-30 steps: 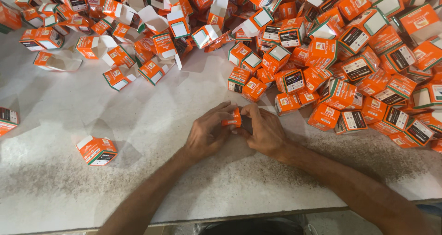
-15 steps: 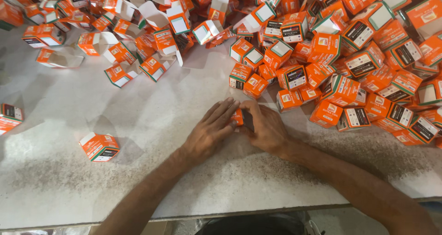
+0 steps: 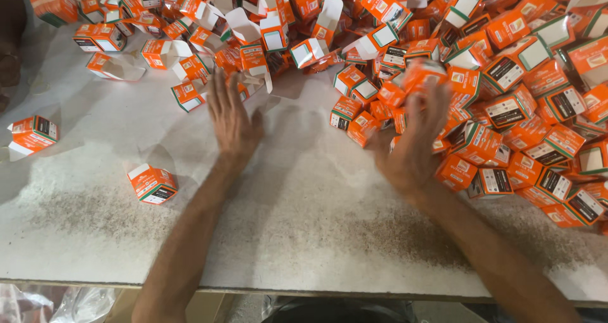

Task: The person repeatedly picks small orange and white boxes from a pile, opens them, inserts a small item, and closes them on a white table. The person handles the boxes one at a time and places the finished boxes back into the pile.

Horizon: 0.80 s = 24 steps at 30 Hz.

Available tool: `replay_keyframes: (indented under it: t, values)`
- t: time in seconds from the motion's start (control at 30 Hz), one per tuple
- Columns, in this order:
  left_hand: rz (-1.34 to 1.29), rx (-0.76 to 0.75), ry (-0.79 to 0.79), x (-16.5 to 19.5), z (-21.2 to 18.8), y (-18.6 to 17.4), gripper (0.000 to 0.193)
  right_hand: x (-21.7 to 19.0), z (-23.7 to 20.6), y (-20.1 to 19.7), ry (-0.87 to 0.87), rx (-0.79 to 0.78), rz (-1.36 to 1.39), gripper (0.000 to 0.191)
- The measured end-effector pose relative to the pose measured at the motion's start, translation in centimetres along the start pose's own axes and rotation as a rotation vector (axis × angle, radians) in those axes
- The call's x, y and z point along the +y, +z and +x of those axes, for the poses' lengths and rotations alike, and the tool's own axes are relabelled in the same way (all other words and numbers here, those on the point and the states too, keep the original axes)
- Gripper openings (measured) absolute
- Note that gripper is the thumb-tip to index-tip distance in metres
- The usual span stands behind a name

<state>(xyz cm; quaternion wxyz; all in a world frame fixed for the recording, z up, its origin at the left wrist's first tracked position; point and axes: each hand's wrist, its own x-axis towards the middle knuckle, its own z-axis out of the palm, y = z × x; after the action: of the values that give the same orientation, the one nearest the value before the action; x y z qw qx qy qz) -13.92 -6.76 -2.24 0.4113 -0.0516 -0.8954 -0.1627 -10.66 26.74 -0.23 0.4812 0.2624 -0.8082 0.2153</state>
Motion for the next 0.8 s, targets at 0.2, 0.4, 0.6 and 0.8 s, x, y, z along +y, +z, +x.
replay_keyframes:
  t: [0.2,0.4,0.6,0.8]
  values:
    - [-0.163,-0.222,-0.371,1.0,-0.1,-1.5,0.046,-4.0,-4.2,0.6,0.295,-0.723,0.749,0.066]
    - [-0.462,-0.244,0.421,10.6,-5.6,-2.7,0.062,-4.0,-4.0,2.7,0.898,-0.522,1.410,0.065]
    - [-0.557,-0.322,-0.038,5.3,2.3,4.5,0.049,-3.5,-3.7,2.2,0.468,-0.533,0.794,0.056]
    - [-0.057,-0.219,-0.032,1.4,8.2,9.5,0.062,-3.7,-2.8,1.7,0.460,-0.584,0.841,0.059]
